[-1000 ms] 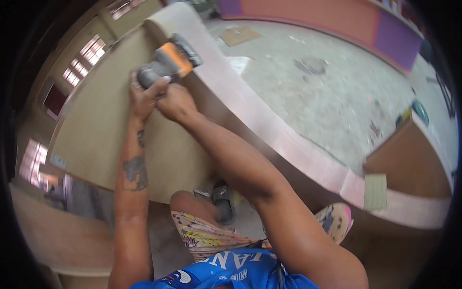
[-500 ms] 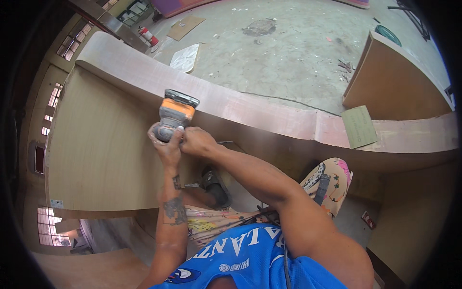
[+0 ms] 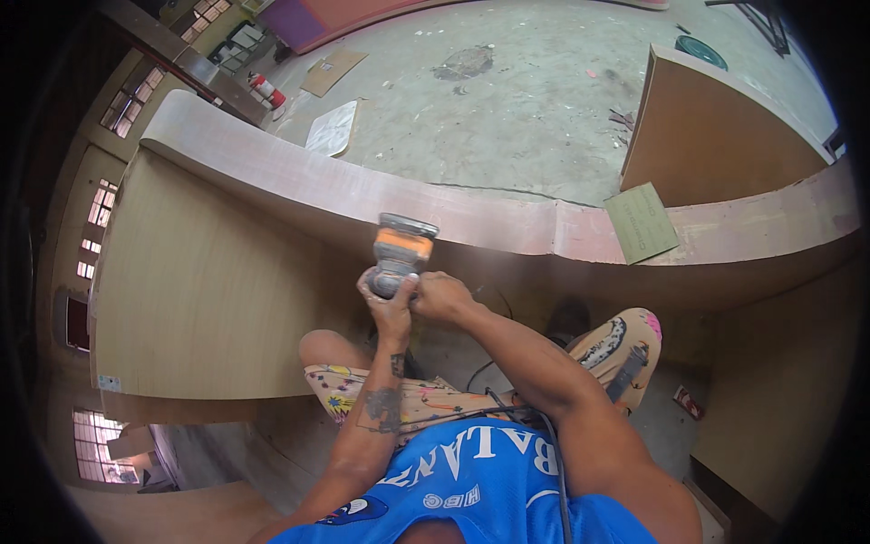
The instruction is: Sanding the curved edge and flat surfaces of a wooden structure using an electric orbital sander and manual sandpaper.
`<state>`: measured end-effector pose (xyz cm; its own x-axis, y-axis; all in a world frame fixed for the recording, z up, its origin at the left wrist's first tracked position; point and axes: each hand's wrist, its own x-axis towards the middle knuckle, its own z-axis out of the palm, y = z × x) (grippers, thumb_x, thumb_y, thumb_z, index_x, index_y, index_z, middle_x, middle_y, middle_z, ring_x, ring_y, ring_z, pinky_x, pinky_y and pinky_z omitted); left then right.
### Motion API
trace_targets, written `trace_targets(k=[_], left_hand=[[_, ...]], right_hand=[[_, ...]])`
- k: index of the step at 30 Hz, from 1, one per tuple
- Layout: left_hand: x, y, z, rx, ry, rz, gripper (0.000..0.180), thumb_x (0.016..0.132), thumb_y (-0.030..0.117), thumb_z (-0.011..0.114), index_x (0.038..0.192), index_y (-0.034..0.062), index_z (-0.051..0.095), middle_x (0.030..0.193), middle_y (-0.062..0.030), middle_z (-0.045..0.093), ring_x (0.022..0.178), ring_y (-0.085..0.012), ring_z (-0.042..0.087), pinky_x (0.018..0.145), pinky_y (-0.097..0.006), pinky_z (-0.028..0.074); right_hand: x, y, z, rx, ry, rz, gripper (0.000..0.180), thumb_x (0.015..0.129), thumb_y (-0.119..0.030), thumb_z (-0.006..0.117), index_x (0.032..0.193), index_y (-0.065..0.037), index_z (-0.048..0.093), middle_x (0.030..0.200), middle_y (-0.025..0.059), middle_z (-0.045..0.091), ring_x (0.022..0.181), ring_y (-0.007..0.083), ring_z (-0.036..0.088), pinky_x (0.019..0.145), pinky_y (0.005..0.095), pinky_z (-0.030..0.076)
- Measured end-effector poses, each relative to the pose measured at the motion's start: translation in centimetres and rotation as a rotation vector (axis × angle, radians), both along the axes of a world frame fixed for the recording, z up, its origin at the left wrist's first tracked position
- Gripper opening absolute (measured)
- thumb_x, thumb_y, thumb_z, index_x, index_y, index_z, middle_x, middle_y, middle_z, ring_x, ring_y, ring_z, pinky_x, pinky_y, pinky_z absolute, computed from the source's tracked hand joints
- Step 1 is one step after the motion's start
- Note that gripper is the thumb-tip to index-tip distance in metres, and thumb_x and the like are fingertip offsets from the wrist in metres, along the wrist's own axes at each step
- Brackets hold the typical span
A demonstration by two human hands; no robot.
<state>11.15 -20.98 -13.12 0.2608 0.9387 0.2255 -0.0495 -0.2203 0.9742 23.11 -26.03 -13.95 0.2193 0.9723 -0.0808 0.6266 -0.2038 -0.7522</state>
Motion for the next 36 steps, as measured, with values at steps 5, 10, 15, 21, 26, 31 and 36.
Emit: trace_targets(k=[5,10,15,21,26,31,36], left_hand=[[1.4,-4.1,-2.5,-0.334,-0.051,-0.183,0.085,0.082,0.014,0.082,0.144,0.0065,0.025,0.131,-0.0127,0.044,0.117,-0.0189,0.051,0.100,-0.034,0.046],[3.4,-7.9,-6.1,-0.502,-0.051,-0.318,0.088,0.083,0.020,0.084,0.145,0.0049,0.024,0.130,-0.0141,0.046,0.116,-0.0181,0.052,0.098,-0.033,0.048],[5.0,-10.8,-7.9,-0.681,-0.052,-0.609,0.084,0.086,0.021,0.081,0.143,0.0090,0.020,0.132,-0.0136,0.046,0.118,-0.0192,0.054,0.094,-0.034,0.055],[5.7,-9.4,-7.6,-0.744,0.110,-0.714,0.083,0.083,0.026,0.084,0.139,0.0016,0.027,0.126,-0.0167,0.051,0.108,-0.0194,0.059,0.081,-0.032,0.060],[3.3,-5.4,-7.4,-0.703,-0.023,-0.494,0.077,0.081,0.022,0.085,0.136,0.0009,0.034,0.118,-0.0141,0.056,0.103,-0.0192,0.061,0.083,-0.032,0.058],[-0.9,0.8,-5.9,-0.475,-0.015,-0.301,0.065,0.086,0.024,0.080,0.134,0.0015,0.041,0.119,-0.0114,0.057,0.102,-0.0169,0.060,0.090,-0.033,0.052],[-3.6,3.9,-3.9,-0.614,0.023,-0.317,0.043,0.099,0.036,0.063,0.120,-0.0010,0.063,0.110,-0.0059,0.067,0.100,-0.0131,0.062,0.096,-0.031,0.047]], right_hand=[[2.0,-5.2,-1.9,-0.029,-0.046,-0.042,0.036,0.081,-0.031,0.064,0.095,0.002,0.070,0.104,0.0247,0.070,0.102,0.0411,0.067,0.089,0.0502,0.053],[4.4,-10.6,-3.9,-0.147,-0.079,-0.162,0.038,0.081,-0.034,0.067,0.098,0.000,0.069,0.105,0.0237,0.070,0.102,0.0399,0.067,0.089,0.0498,0.053],[6.1,-15.6,-4.2,-0.338,-0.167,-0.279,0.056,0.075,-0.042,0.076,0.112,-0.002,0.065,0.106,0.0235,0.071,0.101,0.0405,0.067,0.089,0.0495,0.053],[6.5,-16.1,-3.1,-0.444,-0.232,-0.298,0.057,0.075,-0.049,0.077,0.105,-0.001,0.067,0.102,0.0229,0.072,0.100,0.0372,0.069,0.090,0.0484,0.053],[5.0,-10.2,-2.6,-0.371,-0.290,-0.134,0.062,0.075,-0.053,0.076,0.106,0.000,0.067,0.102,0.0219,0.072,0.101,0.0358,0.069,0.089,0.0466,0.054],[1.4,-2.8,-1.3,-0.314,-0.205,-0.010,0.053,0.079,-0.045,0.075,0.105,0.001,0.066,0.103,0.0229,0.072,0.099,0.0363,0.070,0.086,0.0466,0.056],[0.4,-0.4,0.2,-0.209,-0.207,0.063,0.051,0.079,-0.042,0.075,0.105,0.002,0.066,0.104,0.0218,0.071,0.100,0.0356,0.070,0.087,0.0455,0.056]])
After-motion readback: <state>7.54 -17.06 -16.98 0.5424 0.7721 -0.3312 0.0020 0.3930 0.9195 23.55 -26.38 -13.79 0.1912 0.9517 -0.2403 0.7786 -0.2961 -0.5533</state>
